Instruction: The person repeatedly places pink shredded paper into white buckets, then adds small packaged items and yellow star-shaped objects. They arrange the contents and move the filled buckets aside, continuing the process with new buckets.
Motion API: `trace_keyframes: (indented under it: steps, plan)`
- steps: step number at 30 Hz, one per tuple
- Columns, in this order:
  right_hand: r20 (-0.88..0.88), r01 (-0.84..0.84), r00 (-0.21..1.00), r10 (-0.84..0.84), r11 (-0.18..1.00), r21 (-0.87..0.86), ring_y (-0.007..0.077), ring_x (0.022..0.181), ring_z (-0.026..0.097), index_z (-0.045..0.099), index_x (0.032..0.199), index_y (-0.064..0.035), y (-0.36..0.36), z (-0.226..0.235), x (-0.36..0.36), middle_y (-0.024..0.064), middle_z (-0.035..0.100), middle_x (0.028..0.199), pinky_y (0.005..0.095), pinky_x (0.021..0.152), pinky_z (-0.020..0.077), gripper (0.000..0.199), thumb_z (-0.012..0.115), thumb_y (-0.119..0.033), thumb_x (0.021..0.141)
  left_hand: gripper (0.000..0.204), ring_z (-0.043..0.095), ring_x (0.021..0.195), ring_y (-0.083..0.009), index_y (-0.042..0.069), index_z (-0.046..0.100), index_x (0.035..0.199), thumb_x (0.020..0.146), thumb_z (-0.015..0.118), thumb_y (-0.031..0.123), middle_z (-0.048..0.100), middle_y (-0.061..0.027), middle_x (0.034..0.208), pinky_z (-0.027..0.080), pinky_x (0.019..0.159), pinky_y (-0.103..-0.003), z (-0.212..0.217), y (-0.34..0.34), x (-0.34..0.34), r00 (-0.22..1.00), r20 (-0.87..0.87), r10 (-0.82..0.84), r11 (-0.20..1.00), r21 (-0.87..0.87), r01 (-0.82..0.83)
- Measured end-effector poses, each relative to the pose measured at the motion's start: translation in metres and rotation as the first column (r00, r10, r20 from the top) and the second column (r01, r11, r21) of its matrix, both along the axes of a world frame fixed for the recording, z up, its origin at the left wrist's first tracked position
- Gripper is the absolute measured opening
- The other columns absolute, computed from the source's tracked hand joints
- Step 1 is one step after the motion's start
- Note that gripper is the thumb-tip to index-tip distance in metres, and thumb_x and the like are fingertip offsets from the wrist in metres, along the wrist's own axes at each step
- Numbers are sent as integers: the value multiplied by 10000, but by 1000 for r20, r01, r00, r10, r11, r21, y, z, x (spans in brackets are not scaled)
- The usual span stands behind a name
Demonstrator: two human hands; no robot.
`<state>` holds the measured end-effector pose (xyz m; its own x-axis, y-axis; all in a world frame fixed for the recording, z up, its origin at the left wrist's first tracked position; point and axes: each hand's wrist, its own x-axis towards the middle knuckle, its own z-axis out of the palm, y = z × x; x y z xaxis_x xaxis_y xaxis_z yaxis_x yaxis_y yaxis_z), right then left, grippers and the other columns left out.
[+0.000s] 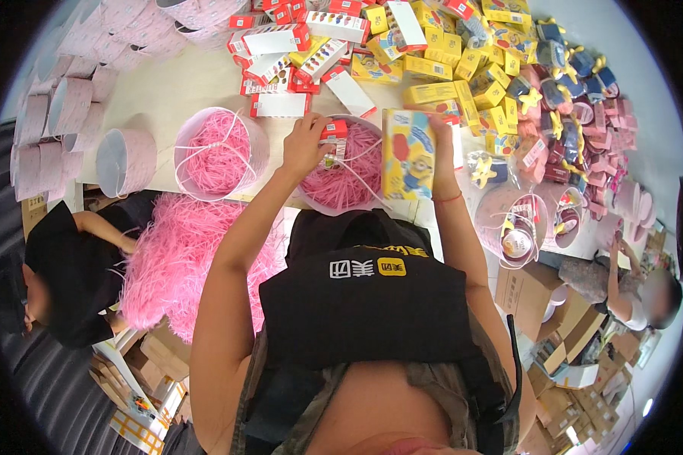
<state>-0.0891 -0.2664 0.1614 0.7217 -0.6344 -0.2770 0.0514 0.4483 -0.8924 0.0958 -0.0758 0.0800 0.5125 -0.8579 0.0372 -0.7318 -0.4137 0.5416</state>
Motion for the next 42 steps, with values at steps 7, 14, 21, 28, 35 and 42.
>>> trace_keyframes:
  steps: [7, 14, 21, 28, 35, 42]
  plan:
    - [8, -43, 998, 69, 706, -707, 207, 1090, 631, 533, 1231, -26, 25, -10, 34, 127, 606, 1241, 318, 913, 541, 458, 683, 14, 799, 551, 561, 1088, -283, 121, 549, 1168, 688, 817, 145, 545, -63, 1169, 516, 848, -405, -9, 3, 11, 997, -79, -20, 998, -59, 15]
    - [68, 46, 998, 7, 671, -740, 232, 1191, 569, 556, 1199, -31, 13, -28, 29, 131, 522, 1304, 341, 958, 535, 446, 678, 39, 776, 588, 556, 1106, -333, 72, 515, 1157, 662, 830, 98, 552, -127, 1168, 477, 924, -386, -11, 10, 16, 981, -193, -28, 996, -86, 11]
    - [-93, -101, 995, 46, 645, -758, 272, 1218, 523, 532, 1267, -69, 16, -31, 16, 146, 498, 1320, 363, 947, 530, 526, 695, 13, 774, 592, 554, 1136, -321, 63, 527, 1174, 669, 832, 107, 508, -115, 1233, 494, 929, -399, -10, 18, 18, 967, -253, -15, 996, -92, -8]
    - [-343, -424, 891, 297, 275, -863, 349, 1193, 537, 526, 1345, -102, 15, -40, -8, 169, 525, 1291, 391, 957, 493, 585, 686, 0, 792, 613, 539, 1156, -350, 61, 540, 1182, 654, 848, 106, 500, -152, 1235, 475, 978, -388, -22, 35, 27, 958, -287, -20, 986, -162, -28]
    - [-493, -616, 775, 397, 297, -729, 376, 1126, 566, 564, 1229, -48, 17, -69, 39, 205, 590, 1198, 434, 979, 465, 388, 632, -81, 849, 627, 560, 1156, -326, 98, 593, 1236, 665, 848, 144, 530, -134, 1305, 488, 958, -385, -8, 27, 25, 971, -238, 9, 995, -94, -32]
    - [-591, -586, 786, 181, -87, -805, 347, 1239, 515, 585, 1211, -60, 16, -75, 32, 165, 589, 1278, 452, 1036, 394, 400, 620, -123, 818, 630, 565, 1171, -302, 231, 651, 1276, 676, 840, 235, 570, -99, 1310, 488, 961, -381, -24, 18, 26, 995, -97, -15, 996, -94, 6]
